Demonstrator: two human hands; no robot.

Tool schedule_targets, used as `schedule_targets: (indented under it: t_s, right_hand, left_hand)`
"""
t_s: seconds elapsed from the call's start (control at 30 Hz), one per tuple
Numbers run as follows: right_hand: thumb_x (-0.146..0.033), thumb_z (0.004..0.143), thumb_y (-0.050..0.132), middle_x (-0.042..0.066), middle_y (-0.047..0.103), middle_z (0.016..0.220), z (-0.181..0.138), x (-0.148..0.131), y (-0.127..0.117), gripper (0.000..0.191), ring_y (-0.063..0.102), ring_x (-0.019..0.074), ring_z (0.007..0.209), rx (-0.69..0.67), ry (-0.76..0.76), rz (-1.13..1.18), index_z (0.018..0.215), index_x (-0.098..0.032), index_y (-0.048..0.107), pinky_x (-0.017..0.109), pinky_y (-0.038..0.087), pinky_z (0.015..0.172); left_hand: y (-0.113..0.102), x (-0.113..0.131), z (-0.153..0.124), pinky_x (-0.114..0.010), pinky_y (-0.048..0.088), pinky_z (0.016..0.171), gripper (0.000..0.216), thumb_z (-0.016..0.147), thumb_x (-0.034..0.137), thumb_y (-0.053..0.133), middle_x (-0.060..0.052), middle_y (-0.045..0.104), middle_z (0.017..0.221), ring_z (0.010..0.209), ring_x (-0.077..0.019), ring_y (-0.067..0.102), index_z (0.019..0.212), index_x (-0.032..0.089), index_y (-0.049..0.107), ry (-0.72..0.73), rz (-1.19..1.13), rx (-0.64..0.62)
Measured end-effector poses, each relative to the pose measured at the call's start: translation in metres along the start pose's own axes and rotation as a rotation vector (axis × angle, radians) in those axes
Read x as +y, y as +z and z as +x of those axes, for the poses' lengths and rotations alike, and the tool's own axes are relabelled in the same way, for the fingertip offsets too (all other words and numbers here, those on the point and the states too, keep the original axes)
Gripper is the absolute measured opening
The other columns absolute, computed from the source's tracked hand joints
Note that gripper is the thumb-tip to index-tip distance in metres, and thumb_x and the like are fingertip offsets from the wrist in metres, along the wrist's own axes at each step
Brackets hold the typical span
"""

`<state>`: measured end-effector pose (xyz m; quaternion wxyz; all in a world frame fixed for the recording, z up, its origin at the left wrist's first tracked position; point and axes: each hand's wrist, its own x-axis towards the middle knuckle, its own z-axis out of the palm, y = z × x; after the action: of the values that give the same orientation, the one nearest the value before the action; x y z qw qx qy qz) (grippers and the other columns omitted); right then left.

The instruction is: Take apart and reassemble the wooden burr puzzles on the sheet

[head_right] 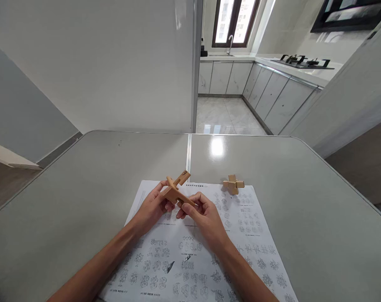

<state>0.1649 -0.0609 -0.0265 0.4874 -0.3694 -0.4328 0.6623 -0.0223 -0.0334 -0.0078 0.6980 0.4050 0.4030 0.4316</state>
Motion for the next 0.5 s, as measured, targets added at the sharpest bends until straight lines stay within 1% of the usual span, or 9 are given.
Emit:
schedule_targets:
  t_s: [0.1, 0.17, 0.27, 0.33, 0.5]
  right_hand:
    - [-0.046, 0.096, 0.077, 0.003, 0.076, 0.093, 0.0003, -0.0012, 0.0007, 0.025, 0.071, 0.019, 0.085, -0.017, 0.002, 0.042, 0.092, -0.024, 0.067, 0.036, 0.056, 0.085]
    - [-0.046, 0.099, 0.074, 0.005, 0.077, 0.103, 0.0005, -0.0027, 0.0015, 0.023, 0.073, 0.0204, 0.093, -0.052, -0.003, 0.054, 0.099, -0.024, 0.07, 0.037, 0.057, 0.088]
    - [-0.048, 0.102, 0.068, 0.007, 0.077, 0.114, 0.0011, -0.0044, 0.0029, 0.026, 0.073, 0.0238, 0.104, -0.092, -0.02, 0.005, 0.111, -0.025, 0.071, 0.041, 0.057, 0.093]
    - [-0.05, 0.103, 0.067, 0.008, 0.078, 0.114, 0.0015, -0.0039, 0.0032, 0.028, 0.074, 0.0253, 0.106, -0.083, -0.036, -0.038, 0.112, -0.024, 0.071, 0.042, 0.058, 0.092]
    - [-0.051, 0.102, 0.068, 0.008, 0.079, 0.108, 0.0017, -0.0004, 0.0029, 0.029, 0.075, 0.0245, 0.098, -0.03, -0.039, -0.077, 0.11, -0.024, 0.071, 0.038, 0.058, 0.084]
  left_hand:
    - [0.0034, 0.0056, -0.0028, -0.026, 0.035, 0.062, 0.043, 0.091, 0.054, 0.076, 0.004, 0.059, 0.075, 0.061, -0.0093, 0.045, 0.11, 0.021, 0.056, -0.04, -0.037, -0.037]
    - [0.004, 0.0077, -0.0038, -0.026, 0.034, 0.063, 0.042, 0.09, 0.051, 0.077, 0.003, 0.059, 0.077, 0.062, -0.0092, 0.044, 0.109, 0.02, 0.056, -0.046, -0.062, -0.053]
    - [0.0015, 0.006, -0.0034, -0.027, 0.034, 0.064, 0.043, 0.091, 0.053, 0.076, 0.003, 0.056, 0.076, 0.065, -0.0102, 0.044, 0.11, 0.02, 0.056, -0.036, -0.065, -0.071]
    - [-0.0012, 0.0029, -0.0026, -0.027, 0.032, 0.063, 0.043, 0.094, 0.054, 0.073, 0.005, 0.052, 0.074, 0.065, -0.0106, 0.042, 0.113, 0.02, 0.055, -0.028, -0.027, -0.09]
    - [-0.0042, 0.0006, -0.0023, -0.026, 0.027, 0.059, 0.046, 0.097, 0.055, 0.069, 0.007, 0.044, 0.071, 0.062, -0.0103, 0.034, 0.122, 0.02, 0.053, -0.013, 0.055, -0.137]
